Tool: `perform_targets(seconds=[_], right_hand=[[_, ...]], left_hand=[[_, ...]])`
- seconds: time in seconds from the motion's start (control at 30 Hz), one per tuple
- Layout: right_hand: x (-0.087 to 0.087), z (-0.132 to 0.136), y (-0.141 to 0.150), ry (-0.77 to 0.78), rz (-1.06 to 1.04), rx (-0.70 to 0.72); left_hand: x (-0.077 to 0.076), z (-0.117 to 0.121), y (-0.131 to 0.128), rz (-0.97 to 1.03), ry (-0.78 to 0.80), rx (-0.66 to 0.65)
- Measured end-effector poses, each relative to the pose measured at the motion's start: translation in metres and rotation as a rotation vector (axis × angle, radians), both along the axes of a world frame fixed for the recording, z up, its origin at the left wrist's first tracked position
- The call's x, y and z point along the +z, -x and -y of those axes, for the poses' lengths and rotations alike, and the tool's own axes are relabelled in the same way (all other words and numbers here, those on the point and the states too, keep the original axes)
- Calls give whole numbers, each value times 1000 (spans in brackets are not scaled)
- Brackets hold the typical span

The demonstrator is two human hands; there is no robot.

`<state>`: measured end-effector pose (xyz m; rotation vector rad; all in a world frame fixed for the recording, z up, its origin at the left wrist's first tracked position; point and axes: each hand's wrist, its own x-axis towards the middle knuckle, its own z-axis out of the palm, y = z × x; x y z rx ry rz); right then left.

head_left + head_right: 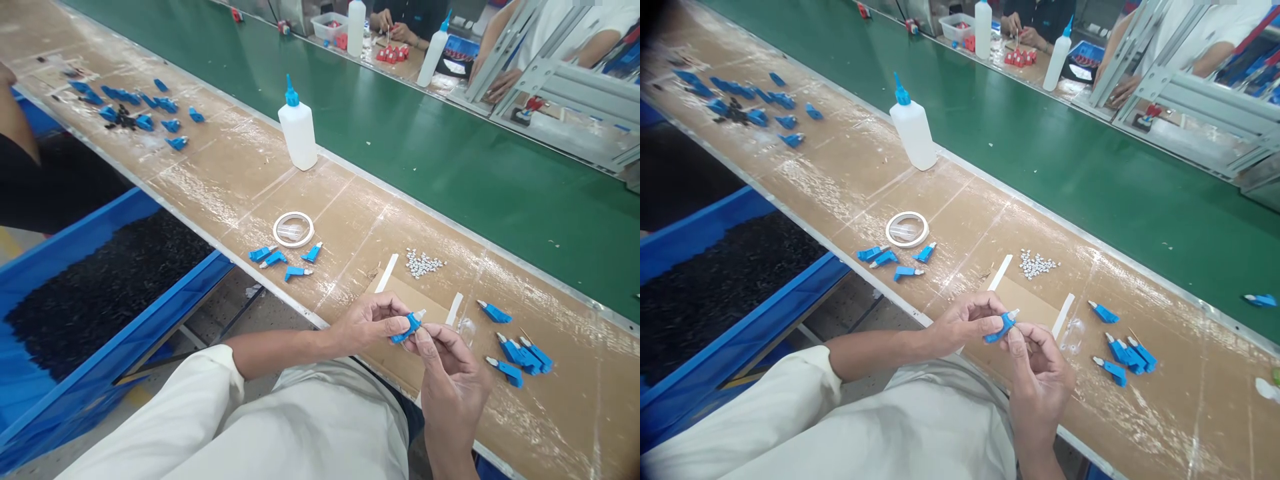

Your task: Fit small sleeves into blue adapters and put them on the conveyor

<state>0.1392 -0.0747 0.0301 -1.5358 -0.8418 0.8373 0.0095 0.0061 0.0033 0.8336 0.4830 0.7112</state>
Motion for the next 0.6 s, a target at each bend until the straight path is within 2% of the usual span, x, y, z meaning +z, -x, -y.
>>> perform_targets(seconds=[0.17,0.33,0.47,0.6], right_hand=[[4,-3,-2,-17,94,-8],[-1,-9,-13,-6,-175,24],[-7,-10,-25,26,-340,154],[-4,-7,-26,26,-364,290]], left_hand=[[4,-3,-1,-19,-34,-16],[3,-8,1,4,7,-33],[3,-8,-1,59,64,-88],[7,-8,-2,43,108,-130]])
